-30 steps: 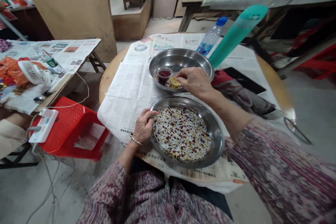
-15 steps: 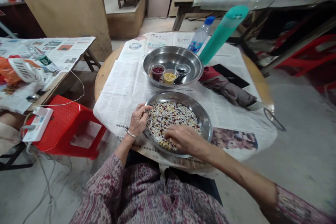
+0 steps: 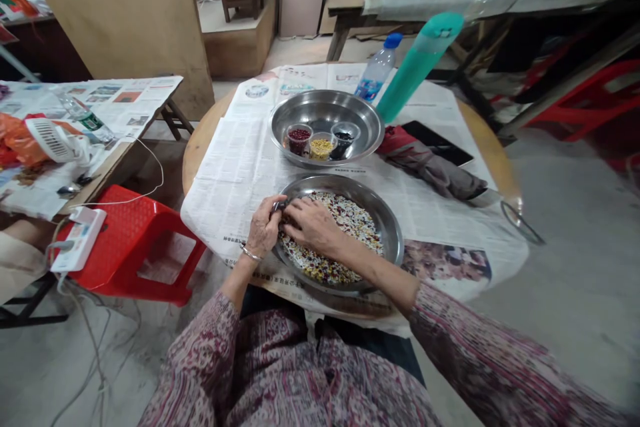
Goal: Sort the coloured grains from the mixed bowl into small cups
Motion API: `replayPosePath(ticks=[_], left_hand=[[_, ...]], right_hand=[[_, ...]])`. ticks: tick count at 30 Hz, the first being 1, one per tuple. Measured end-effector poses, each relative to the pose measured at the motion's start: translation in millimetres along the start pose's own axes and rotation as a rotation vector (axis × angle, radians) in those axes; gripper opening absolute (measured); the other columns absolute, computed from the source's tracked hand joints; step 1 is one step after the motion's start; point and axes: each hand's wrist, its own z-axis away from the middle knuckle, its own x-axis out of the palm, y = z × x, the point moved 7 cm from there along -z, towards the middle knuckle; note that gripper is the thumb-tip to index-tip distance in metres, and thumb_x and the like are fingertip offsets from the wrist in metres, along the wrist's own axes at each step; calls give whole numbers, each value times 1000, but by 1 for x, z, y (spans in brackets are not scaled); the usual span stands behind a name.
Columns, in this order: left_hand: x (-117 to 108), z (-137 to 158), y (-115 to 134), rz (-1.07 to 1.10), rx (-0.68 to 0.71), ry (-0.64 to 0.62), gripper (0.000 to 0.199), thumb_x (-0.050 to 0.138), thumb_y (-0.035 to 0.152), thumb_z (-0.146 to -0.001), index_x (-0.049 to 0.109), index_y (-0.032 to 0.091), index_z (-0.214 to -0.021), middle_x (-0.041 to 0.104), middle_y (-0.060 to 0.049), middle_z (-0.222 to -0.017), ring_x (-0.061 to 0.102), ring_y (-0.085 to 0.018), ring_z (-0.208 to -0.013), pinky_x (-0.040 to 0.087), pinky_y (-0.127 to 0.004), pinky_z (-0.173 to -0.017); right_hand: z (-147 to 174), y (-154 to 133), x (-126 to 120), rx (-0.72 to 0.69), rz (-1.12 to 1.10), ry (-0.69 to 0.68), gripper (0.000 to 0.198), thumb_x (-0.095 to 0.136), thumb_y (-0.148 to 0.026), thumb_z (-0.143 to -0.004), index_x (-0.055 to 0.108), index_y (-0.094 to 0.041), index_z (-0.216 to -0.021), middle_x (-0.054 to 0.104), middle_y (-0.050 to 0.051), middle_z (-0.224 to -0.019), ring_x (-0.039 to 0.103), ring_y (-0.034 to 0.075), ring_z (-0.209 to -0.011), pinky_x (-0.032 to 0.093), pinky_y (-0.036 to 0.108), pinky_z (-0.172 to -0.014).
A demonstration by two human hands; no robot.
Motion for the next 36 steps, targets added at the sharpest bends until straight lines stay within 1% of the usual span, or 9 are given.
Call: replayPosePath(ticks=[4, 6, 11, 14, 17, 21, 27, 32, 36], left_hand=[[0, 0, 2, -7, 12, -8, 32, 44, 9, -86, 63, 19, -110, 64, -6, -115, 58, -20, -112, 43, -34, -104], [0, 0, 3, -7, 24, -10, 32, 44, 8, -85, 64, 19, -107, 64, -6, -114, 58, -20, -112, 44, -34, -104], [1, -1, 2, -10, 36, -12, 30, 44, 8, -86, 66, 19, -104, 63, -6, -112, 57, -19, -111, 44, -33, -103], [1, -1, 0, -19, 34, -9, 30, 44, 7, -85, 66, 19, -103, 63, -6, -112, 57, -19, -111, 43, -33, -104], [1, -2, 0, -28, 35, -10, 30, 44, 8, -86, 67, 19, -102, 62, -6, -112, 57, -19, -111, 43, -33, -104], [1, -2, 1, -43, 38, -8, 28, 44, 9, -88, 67, 18, -101, 62, -7, -112, 57, -19, -112, 43, -33, -104], [1, -1, 2, -33, 37, -11, 28, 44, 8, -88, 67, 18, -100, 62, -6, -111, 57, -19, -111, 43, -31, -104], [1, -1, 2, -23, 42, -11, 28, 44, 9, -88, 68, 17, -100, 61, -7, -111, 57, -19, -111, 43, -31, -103], [1, -1, 1, -16, 34, -5, 27, 44, 10, -88, 68, 17, -99, 62, -7, -111, 57, -19, -111, 43, -30, -102]], right_hand=[[29, -17, -1, -256, -25, -159, 6, 58, -20, -82, 63, -19, -84, 63, 7, -92, 52, 22, -92, 36, 36, -82], [44, -3, -8, -264, 19, -179, 5, 58, -17, -80, 62, -19, -81, 63, 6, -89, 52, 21, -88, 36, 36, -81], [65, 73, -27, 24, 76, -13, 15, 51, -14, -82, 64, -20, -86, 64, 8, -94, 55, 23, -94, 43, 35, -82], [62, 99, -29, 211, 39, 111, 20, 50, -20, -87, 66, -20, -99, 64, 9, -102, 58, 24, -99, 47, 36, -83], [47, 89, -23, 272, 18, 143, 26, 50, -31, -92, 64, -21, -111, 64, 11, -107, 57, 26, -104, 49, 40, -87], [34, 41, -17, 108, -75, 77, 26, 54, -35, -92, 64, -21, -112, 62, 12, -106, 57, 26, -105, 49, 41, -89], [75, -4, -22, -119, -237, -130, 14, 54, -24, -92, 65, -22, -100, 61, 8, -100, 59, 20, -92, 52, 34, -79], [102, 3, -19, -103, -235, -210, 22, 52, -21, -93, 66, -25, -108, 63, 6, -99, 62, 18, -91, 52, 31, -77], [93, 42, -22, 64, -113, -43, 22, 52, -22, -91, 68, -23, -105, 64, 8, -101, 63, 21, -95, 53, 35, -83]])
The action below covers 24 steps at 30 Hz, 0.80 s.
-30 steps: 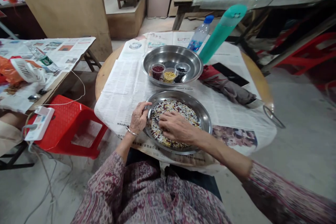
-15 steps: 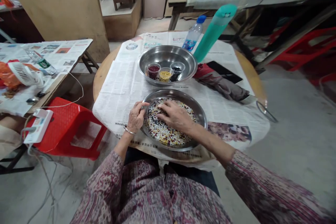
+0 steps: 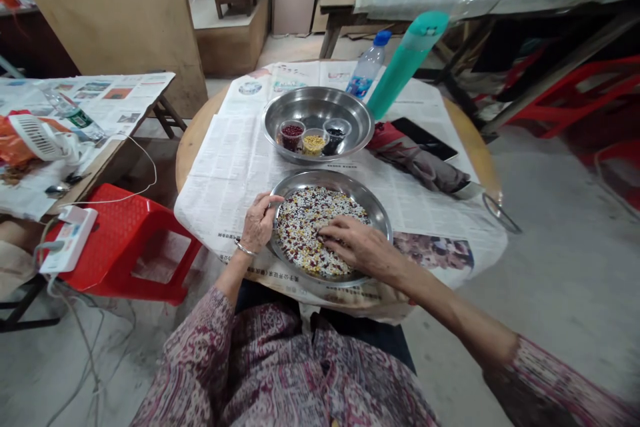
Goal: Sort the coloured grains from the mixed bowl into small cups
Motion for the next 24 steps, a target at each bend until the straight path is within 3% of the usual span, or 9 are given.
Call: replayPosePath(ticks=[4, 7, 13, 17, 20, 24], left_hand=[[0, 0, -1, -2, -8, 1, 27, 46, 10, -88, 68, 18, -99, 62, -6, -111, 58, -18, -109, 44, -30, -101], [-1, 0, 0, -6, -8, -2, 27, 46, 10, -87, 69, 18, -99, 62, -6, -110, 59, -18, -107, 44, -30, -101], [-1, -1, 1, -16, -6, 2, 27, 45, 10, -87, 68, 18, -98, 62, -6, -111, 58, -19, -109, 44, -31, -102], [-1, -1, 1, -12, 14, 11, 27, 45, 10, -87, 68, 18, -98, 62, -6, -110, 58, -19, -109, 43, -31, -102], [0, -1, 0, -2, 13, 6, 26, 45, 11, -88, 68, 17, -98, 62, -6, -109, 58, -19, -108, 44, -31, -101], [0, -1, -1, -7, 3, 1, 27, 45, 10, -87, 69, 18, -98, 62, -6, -109, 58, -19, -107, 44, -31, -100]], right_hand=[[-14, 41, -8, 225, 114, 185, 27, 50, -25, -90, 68, -18, -109, 63, 12, -103, 60, 26, -102, 51, 41, -90], [-22, 45, -5, 311, 92, 239, 29, 50, -25, -90, 67, -16, -112, 61, 14, -104, 59, 28, -100, 51, 44, -90], [-38, -23, 16, 82, -226, 208, 22, 52, -22, -91, 64, -19, -109, 58, 10, -103, 58, 21, -95, 52, 39, -89], [-28, -59, 25, -89, -260, 107, 18, 54, -16, -89, 64, -18, -104, 60, 9, -102, 57, 20, -97, 52, 37, -87], [-20, -51, 25, -122, -164, 43, 21, 53, -12, -88, 66, -20, -103, 62, 8, -100, 57, 21, -99, 53, 37, -86], [-23, -4, 6, 9, 21, 109, 26, 47, -13, -90, 69, -21, -102, 64, 9, -103, 55, 23, -103, 52, 39, -88]])
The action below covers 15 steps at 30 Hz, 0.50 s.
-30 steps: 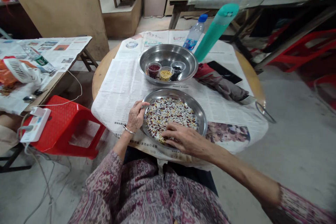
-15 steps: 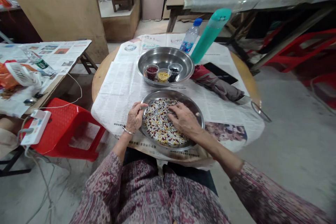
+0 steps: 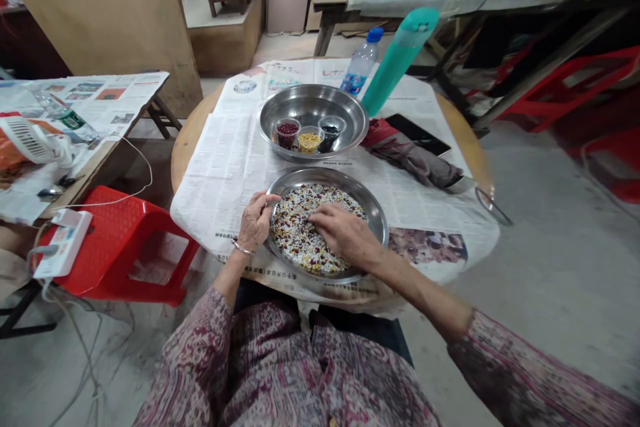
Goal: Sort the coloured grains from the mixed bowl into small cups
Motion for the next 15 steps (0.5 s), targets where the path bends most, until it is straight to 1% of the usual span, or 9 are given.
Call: replayPosePath(ticks=[2, 4, 6, 7, 10, 13, 15], left_hand=[[0, 0, 0, -5, -4, 1, 27, 45, 10, -87, 69, 18, -97, 62, -6, -109, 58, -18, -107, 45, -31, -100], [0, 0, 0, -6, -4, -2, 27, 45, 11, -88, 69, 19, -97, 62, -6, -109, 58, -18, -106, 45, -31, -100], [0, 0, 1, -9, -1, -5, 27, 45, 11, -88, 69, 19, -97, 62, -6, -109, 58, -18, -107, 44, -31, -101], [0, 0, 1, -12, 0, -5, 27, 45, 11, -88, 69, 19, -97, 62, -6, -109, 58, -18, -107, 44, -31, -101], [-1, 0, 2, -20, -1, -1, 28, 45, 10, -87, 69, 19, -97, 63, -6, -111, 58, -19, -108, 44, -32, -102], [-1, 0, 2, -22, -5, -3, 28, 45, 9, -87, 69, 19, -97, 63, -6, -112, 58, -19, -108, 44, -32, -102], [-1, 0, 3, -18, -8, -7, 28, 45, 9, -87, 69, 19, -98, 63, -6, -112, 58, -19, -108, 44, -32, -102]], right_hand=[[-4, 25, -12, 112, 99, 47, 26, 48, -16, -90, 69, -21, -104, 64, 11, -108, 54, 26, -107, 51, 41, -90], [-4, 41, -20, 227, 181, 58, 26, 49, -20, -91, 69, -19, -106, 62, 13, -112, 53, 29, -109, 52, 42, -88], [0, 47, -22, 309, 221, 34, 27, 49, -27, -92, 68, -19, -110, 62, 14, -112, 55, 30, -107, 52, 44, -84], [4, 46, -21, 325, 220, 18, 27, 50, -30, -92, 67, -19, -111, 62, 14, -110, 56, 30, -105, 52, 44, -83], [13, 28, -12, 282, 114, -12, 27, 55, -34, -91, 65, -18, -111, 61, 13, -105, 59, 28, -100, 52, 42, -85], [18, -2, 0, 184, -90, -22, 19, 56, -24, -90, 64, -19, -107, 60, 9, -101, 60, 22, -92, 51, 38, -85], [18, -25, 6, 108, -205, -42, 18, 55, -17, -90, 62, -20, -106, 59, 7, -101, 59, 18, -89, 51, 35, -84]])
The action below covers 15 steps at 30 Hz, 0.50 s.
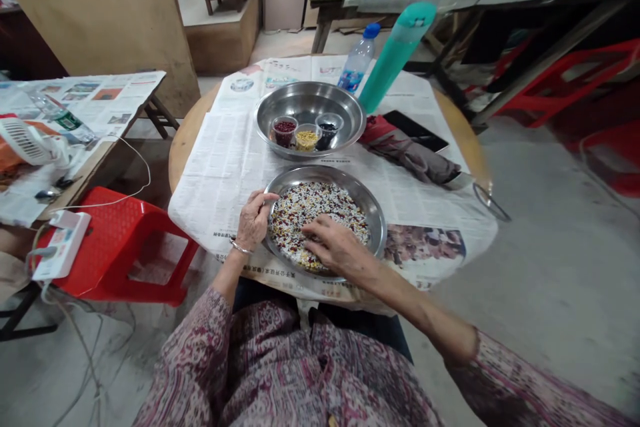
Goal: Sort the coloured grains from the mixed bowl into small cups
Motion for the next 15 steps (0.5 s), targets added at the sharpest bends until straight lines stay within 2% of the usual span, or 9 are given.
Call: replayPosePath(ticks=[3, 5, 8, 11, 13, 15], left_hand=[[0, 0, 1, 11, -2, 5, 27, 44, 10, -88, 69, 19, -98, 62, -6, -112, 59, -18, -107, 45, -32, -101], [0, 0, 1, 11, 0, 6, 28, 44, 10, -88, 69, 18, -98, 62, -6, -112, 59, -18, -107, 45, -32, -101], [0, 0, 1, 8, 1, 0, 28, 45, 10, -87, 69, 19, -97, 63, -6, -112, 58, -18, -108, 44, -32, -102], [0, 0, 0, 16, 2, 1, 28, 45, 9, -87, 69, 18, -97, 62, -6, -112, 58, -18, -108, 44, -31, -102], [0, 0, 0, 17, 2, 3, 28, 45, 9, -87, 69, 19, -97, 62, -6, -112, 58, -18, -108, 44, -31, -102], [0, 1, 0, 15, 2, 5, 28, 45, 9, -87, 69, 19, -97, 63, -5, -111, 58, -18, -108, 44, -30, -102]], right_hand=[[2, -25, 9, -108, -70, -99, 18, 52, -13, -91, 61, -19, -105, 59, 7, -101, 59, 16, -90, 50, 31, -81], [5, -31, 8, -147, -39, -182, 16, 52, -13, -91, 62, -19, -101, 60, 6, -100, 59, 16, -89, 49, 29, -79], [10, -18, -3, -127, 66, -287, 12, 55, -12, -87, 64, -20, -86, 64, 5, -91, 59, 16, -83, 46, 28, -73], [16, 4, -13, -53, 110, -378, 17, 59, -9, -80, 63, -21, -70, 64, 1, -74, 56, 14, -68, 40, 26, -62], [16, 13, -12, -21, 97, -436, 21, 58, -7, -77, 61, -21, -62, 61, -1, -62, 52, 12, -58, 36, 25, -57], [10, 13, -8, -45, 52, -453, 23, 57, -7, -77, 63, -22, -60, 60, -2, -60, 51, 12, -56, 36, 25, -56]])
